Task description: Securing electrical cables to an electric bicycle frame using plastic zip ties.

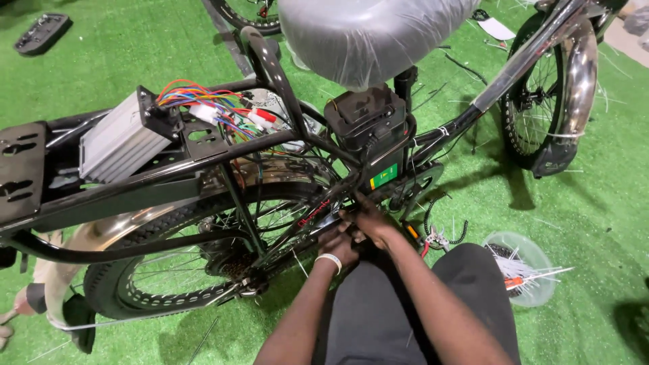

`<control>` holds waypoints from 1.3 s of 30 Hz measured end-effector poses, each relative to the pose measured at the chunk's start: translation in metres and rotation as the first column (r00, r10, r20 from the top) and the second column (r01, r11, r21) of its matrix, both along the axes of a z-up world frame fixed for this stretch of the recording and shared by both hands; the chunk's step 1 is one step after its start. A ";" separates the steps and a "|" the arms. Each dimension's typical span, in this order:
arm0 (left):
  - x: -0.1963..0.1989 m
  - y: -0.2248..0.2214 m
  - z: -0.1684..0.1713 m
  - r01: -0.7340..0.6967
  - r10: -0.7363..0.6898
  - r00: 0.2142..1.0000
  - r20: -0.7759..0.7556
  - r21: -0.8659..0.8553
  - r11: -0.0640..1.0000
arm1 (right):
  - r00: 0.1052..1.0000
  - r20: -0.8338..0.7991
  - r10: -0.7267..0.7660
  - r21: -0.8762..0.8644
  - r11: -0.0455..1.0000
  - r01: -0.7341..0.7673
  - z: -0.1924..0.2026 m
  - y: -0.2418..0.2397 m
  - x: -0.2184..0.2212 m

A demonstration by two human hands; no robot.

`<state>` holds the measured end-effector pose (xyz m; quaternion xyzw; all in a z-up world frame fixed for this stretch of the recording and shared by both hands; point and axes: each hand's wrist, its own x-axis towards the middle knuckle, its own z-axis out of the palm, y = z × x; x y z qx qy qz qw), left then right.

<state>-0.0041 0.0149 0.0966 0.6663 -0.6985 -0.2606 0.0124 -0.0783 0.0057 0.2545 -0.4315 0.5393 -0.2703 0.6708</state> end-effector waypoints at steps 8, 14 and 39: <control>0.011 0.002 -0.024 0.103 -0.097 0.988 0.122 -0.040 0.994 | 0.988 -0.133 0.079 -0.083 0.992 -0.091 -0.019 -0.011 -0.003; 0.003 -0.006 -0.066 0.060 -0.066 0.992 0.109 0.059 0.996 | 0.992 -0.117 0.040 -0.093 0.994 -0.051 0.034 -0.003 0.001; 0.030 0.076 0.173 -0.529 0.369 0.712 -0.597 -0.110 0.842 | 1.000 -0.007 0.030 -0.155 0.987 -0.030 0.026 0.005 -0.026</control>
